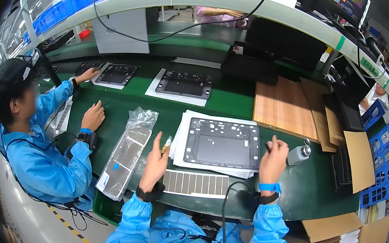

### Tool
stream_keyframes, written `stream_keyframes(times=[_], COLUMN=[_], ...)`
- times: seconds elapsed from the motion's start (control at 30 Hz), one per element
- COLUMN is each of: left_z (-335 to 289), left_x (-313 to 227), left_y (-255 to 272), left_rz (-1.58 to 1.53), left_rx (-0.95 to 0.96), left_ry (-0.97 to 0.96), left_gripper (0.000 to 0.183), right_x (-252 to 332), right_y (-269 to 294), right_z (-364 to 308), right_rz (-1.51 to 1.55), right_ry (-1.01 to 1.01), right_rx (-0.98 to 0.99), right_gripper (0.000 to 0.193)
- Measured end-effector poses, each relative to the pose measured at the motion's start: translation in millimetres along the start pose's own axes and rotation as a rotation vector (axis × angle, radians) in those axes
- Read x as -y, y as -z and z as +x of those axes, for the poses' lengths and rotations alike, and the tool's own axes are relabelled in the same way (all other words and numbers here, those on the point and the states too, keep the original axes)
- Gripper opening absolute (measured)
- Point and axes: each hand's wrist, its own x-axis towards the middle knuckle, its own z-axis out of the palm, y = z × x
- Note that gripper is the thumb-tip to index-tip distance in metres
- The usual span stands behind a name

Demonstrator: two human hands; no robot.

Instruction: Assembling electronic chassis by applying internal components and markers on an assembly line.

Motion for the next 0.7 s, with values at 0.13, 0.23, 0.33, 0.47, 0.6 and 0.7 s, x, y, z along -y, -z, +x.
stream_keyframes(times=[0.13, 0.23, 0.33, 0.47, 0.6, 0.7], left_z=[-28.5, -39.7, -33.6, -10.7, 16.3, 20.7], left_x=[-55.7, -76.8, -72.6, -65.1, -21.9, -6.1], left_y=[2.0, -20.2, -39.6, -32.2, -16.5, -18.2], left_rz=[-0.249, -0.224, -0.272, 0.078, 0.479, 0.423], left_rx=[0.17, 0.436, 0.468, 0.385, 0.323, 0.34], left_ry=[-0.014, -0.098, -0.146, -0.351, -0.538, -0.508], left_gripper=[0.078, 0.089, 0.089, 0.084, 0.053, 0.045], right_x=[45.5, 111.7, 126.1, 126.1, 89.6, 80.1], right_y=[26.6, 43.0, 23.3, 4.2, -37.6, -75.5], right_z=[-14.0, -40.3, -52.7, -18.1, 55.5, 64.7], right_rz=[0.845, 1.018, 1.053, 1.09, 0.283, 0.171], right_ry=[-0.224, -0.117, -0.271, -0.408, -0.006, 0.036], right_rx=[0.498, 0.758, 0.62, 0.63, 0.764, 0.886], right_gripper=[0.01, 0.028, 0.022, 0.024, 0.026, 0.028])
